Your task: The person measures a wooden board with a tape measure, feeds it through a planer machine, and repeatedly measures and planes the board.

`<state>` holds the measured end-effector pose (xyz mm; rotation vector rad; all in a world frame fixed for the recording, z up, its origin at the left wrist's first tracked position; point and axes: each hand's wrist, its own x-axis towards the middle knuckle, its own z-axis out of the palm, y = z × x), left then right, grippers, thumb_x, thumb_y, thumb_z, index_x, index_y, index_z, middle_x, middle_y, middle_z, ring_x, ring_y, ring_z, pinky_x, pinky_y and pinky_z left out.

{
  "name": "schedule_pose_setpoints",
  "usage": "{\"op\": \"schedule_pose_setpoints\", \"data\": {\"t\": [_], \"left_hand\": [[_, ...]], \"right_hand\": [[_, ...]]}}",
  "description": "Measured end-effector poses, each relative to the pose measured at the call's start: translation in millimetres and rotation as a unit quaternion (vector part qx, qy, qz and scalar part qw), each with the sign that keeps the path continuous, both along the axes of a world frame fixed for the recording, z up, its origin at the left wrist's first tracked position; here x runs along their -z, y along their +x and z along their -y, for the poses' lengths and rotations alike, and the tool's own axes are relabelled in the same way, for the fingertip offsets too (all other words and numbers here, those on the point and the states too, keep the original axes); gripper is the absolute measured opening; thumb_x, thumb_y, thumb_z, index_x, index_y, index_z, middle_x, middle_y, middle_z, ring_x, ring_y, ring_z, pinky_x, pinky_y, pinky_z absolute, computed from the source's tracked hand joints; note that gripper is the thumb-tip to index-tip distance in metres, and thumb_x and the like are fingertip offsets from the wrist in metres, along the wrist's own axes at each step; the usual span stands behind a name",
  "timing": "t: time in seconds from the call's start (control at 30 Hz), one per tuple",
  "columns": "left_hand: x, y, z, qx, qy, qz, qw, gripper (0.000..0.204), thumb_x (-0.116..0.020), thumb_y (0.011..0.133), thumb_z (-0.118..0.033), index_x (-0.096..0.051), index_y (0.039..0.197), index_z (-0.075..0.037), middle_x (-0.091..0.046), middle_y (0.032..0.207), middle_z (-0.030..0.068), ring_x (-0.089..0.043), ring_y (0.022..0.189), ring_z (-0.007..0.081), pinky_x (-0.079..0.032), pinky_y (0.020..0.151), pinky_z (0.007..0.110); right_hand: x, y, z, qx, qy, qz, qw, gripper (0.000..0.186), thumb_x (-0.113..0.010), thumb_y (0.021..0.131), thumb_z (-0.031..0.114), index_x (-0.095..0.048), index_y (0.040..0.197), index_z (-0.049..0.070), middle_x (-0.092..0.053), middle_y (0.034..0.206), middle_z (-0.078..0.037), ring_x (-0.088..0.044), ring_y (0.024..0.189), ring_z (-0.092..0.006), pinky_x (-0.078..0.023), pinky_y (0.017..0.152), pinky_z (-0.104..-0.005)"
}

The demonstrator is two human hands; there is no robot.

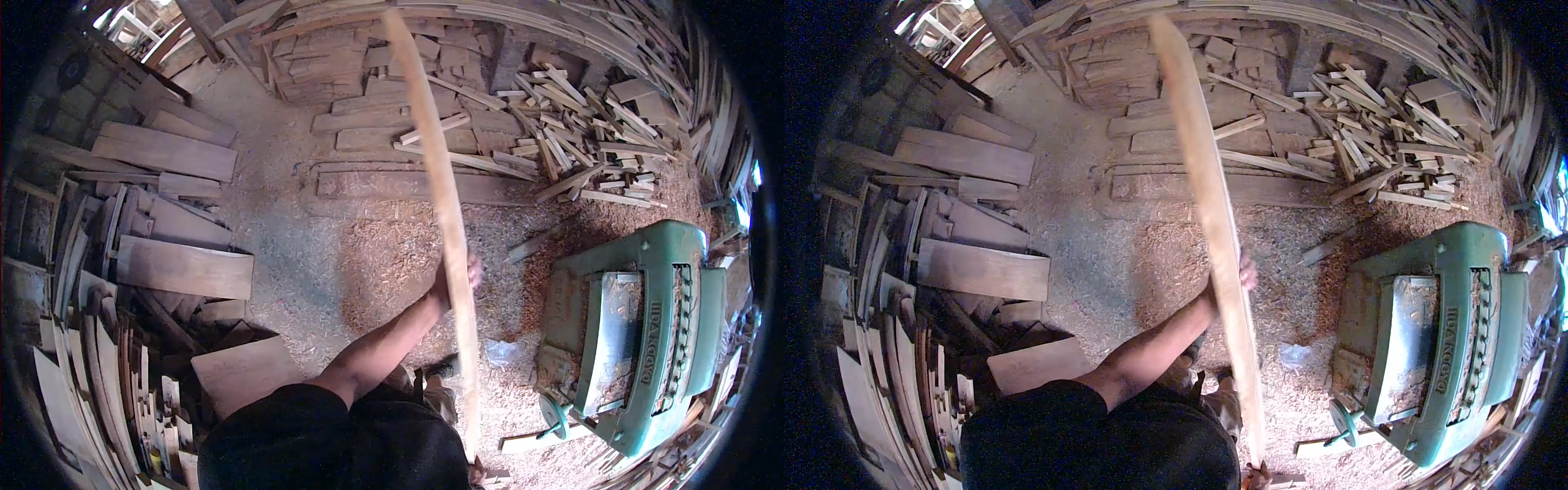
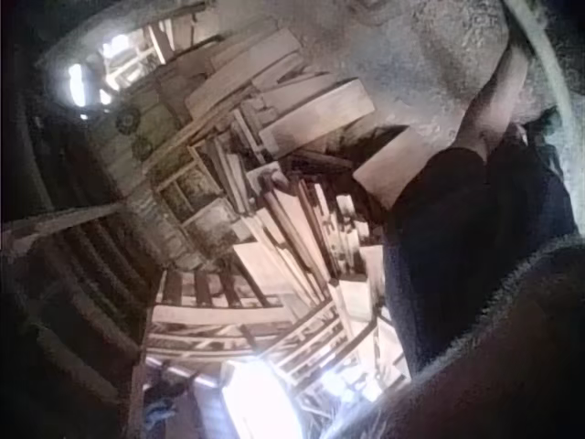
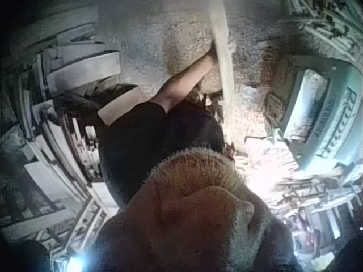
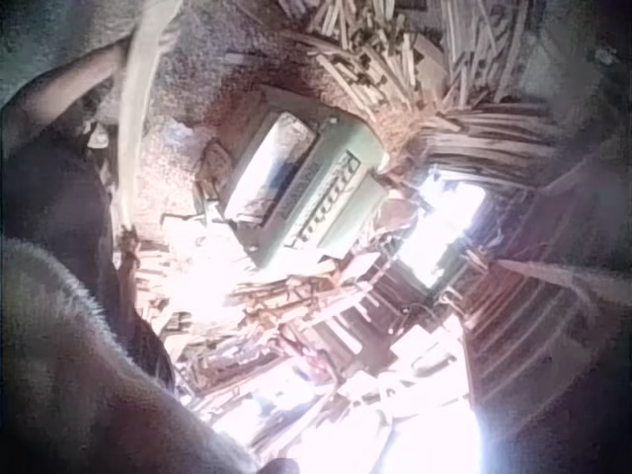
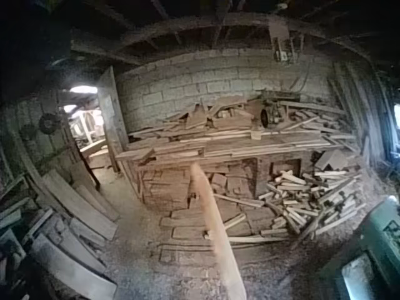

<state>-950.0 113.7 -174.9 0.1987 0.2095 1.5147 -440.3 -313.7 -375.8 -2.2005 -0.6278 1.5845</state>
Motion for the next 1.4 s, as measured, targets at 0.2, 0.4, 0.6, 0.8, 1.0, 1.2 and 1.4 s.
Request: {"op": "schedule_pose_setpoints", "data": {"t": [0.2, 0.4, 0.6, 0.8, 1.0, 1.2, 1.4], "left_hand": [[-24, 11, 4, 0.092, 0.168, 0.13, 0.973, 0.04, -0.042, 0.1, -0.046, -0.039, 0.073, -0.017, -0.041, 0.057, -0.0073, -0.04, 0.051, 0.009, -0.036, 0.06, 0.024], [-24, 14, 13, 0.115, 0.202, 0.17, 0.958, 0.044, -0.041, 0.1, -0.05, -0.039, 0.071, -0.018, -0.041, 0.057, -0.0074, -0.039, 0.051, 0.0092, -0.036, 0.06, 0.024], [-24, 16, 7, 0.11, 0.186, 0.178, 0.96, 0.043, -0.041, 0.1, -0.05, -0.038, 0.07, -0.018, -0.041, 0.057, -0.0071, -0.04, 0.051, 0.0098, -0.037, 0.06, 0.025], [-20, -10, -3, 0.054, 0.029, 0.133, 0.989, 0.029, -0.042, 0.101, -0.03, -0.042, 0.075, -0.018, -0.044, 0.059, -0.0043, -0.045, 0.057, 0.0128, -0.042, 0.068, 0.031], [-13, -26, -10, 0.092, -0.048, 0.04, 0.994, 0.031, -0.053, 0.097, -0.04, -0.064, 0.082, -0.015, -0.066, 0.086, 0.0035, -0.062, 0.075, 0.0188, -0.048, 0.094, 0.049], [-10, -28, 9, 0.101, -0.073, 0.113, 0.986, 0.037, -0.047, 0.099, -0.045, -0.071, 0.095, -0.018, -0.07, 0.109, 0.0058, -0.066, 0.091, 0.0199, -0.036, 0.111, 0.051], [-6, -55, 3, 0.091, -0.115, 0.172, 0.974, 0.029, -0.049, 0.098, -0.032, -0.07, 0.091, -0.014, -0.071, 0.103, 0.0064, -0.062, 0.087, 0.0182, -0.029, 0.113, 0.045]], "right_hand": [[-32, -55, -52, 0.068, 0.074, 0.078, 0.992, 0.041, -0.055, 0.081, 0.003, -0.061, 0.122, 0.002, -0.068, 0.076, -0.011, -0.056, 0.057, -0.0169, -0.046, 0.048, -0.0292], [-39, -65, -67, 0.084, 0.103, 0.09, 0.987, 0.043, -0.056, 0.081, 0.003, -0.059, 0.124, 0.003, -0.067, 0.076, -0.01, -0.055, 0.056, -0.0161, -0.045, 0.048, -0.0286], [-53, -65, -57, 0.118, 0.116, 0.082, 0.983, 0.046, -0.056, 0.082, 0.004, -0.058, 0.127, 0.003, -0.066, 0.075, -0.008, -0.054, 0.056, -0.0153, -0.044, 0.048, -0.0279], [-75, -57, -53, 0.178, 0.111, 0.052, 0.976, 0.048, -0.057, 0.082, 0.004, -0.057, 0.13, 0.004, -0.065, 0.075, -0.007, -0.053, 0.056, -0.0145, -0.043, 0.047, -0.0273], [-93, -51, -59, 0.319, 0.107, 0.043, 0.941, 0.06, -0.057, 0.083, 0.005, -0.048, 0.142, 0.009, -0.055, 0.071, -0.001, -0.047, 0.054, -0.0108, -0.038, 0.045, -0.0256], [-99, -20, -42, 0.26, 0.106, 0.039, 0.959, 0.057, -0.056, 0.081, 0.006, -0.051, 0.138, 0.006, -0.06, 0.093, -0.002, -0.049, 0.069, -0.0124, -0.043, 0.06, -0.0277], [-131, -28, -65, 0.212, 0.155, 0.119, 0.957, 0.056, -0.055, 0.078, 0.008, -0.057, 0.133, 0.003, -0.064, 0.105, -0.005, -0.055, 0.076, -0.0145, -0.047, 0.067, -0.0266]]}}
